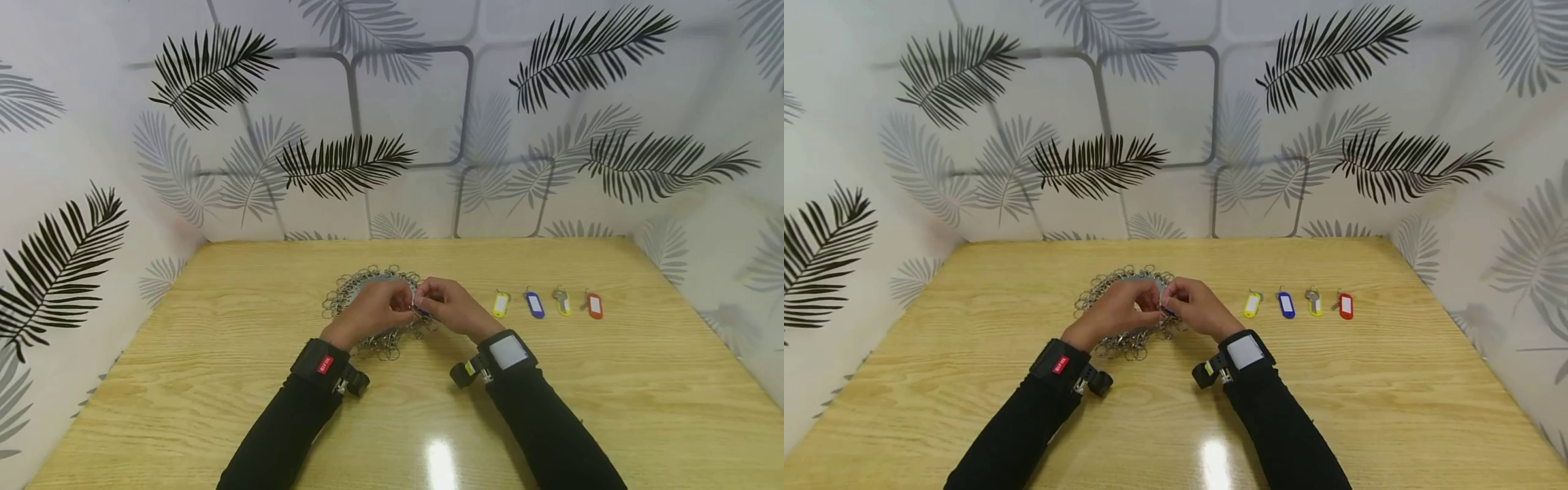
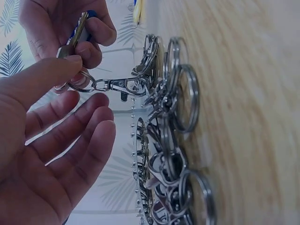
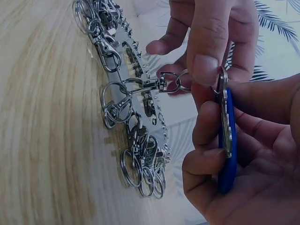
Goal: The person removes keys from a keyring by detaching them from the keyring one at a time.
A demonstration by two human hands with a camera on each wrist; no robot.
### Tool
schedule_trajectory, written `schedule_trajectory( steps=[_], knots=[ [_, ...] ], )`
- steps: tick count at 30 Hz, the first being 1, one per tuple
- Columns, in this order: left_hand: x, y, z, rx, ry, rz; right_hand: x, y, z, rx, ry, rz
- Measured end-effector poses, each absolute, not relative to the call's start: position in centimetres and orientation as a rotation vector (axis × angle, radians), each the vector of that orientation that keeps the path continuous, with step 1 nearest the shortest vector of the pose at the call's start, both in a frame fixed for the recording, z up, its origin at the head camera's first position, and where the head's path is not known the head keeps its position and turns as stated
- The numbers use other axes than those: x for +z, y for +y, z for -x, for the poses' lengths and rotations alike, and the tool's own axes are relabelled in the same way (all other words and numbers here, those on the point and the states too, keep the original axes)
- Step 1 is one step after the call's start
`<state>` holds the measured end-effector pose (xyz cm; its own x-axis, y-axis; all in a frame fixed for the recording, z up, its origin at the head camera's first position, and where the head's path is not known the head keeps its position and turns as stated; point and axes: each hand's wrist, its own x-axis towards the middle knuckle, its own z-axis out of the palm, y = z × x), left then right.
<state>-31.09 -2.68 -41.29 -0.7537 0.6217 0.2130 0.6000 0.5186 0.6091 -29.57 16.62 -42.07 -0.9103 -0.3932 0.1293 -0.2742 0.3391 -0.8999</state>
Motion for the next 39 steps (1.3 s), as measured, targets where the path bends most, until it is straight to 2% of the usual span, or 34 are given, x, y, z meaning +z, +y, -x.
schedule_trajectory(
  steps=[6,19,39],
  knots=[
    [-41.51,-2.51,31.03,1.054,2.727,-1.156,-42.29,16.52,29.6,-1.658,2.464,0.579],
    [-41.64,-1.95,30.71,1.016,2.815,-1.105,-42.12,16.33,29.42,-1.729,2.44,0.46],
    [-41.74,-2.29,30.97,1.066,2.838,-1.08,-42.4,16.51,29.76,-1.672,2.543,0.634]
  ],
)
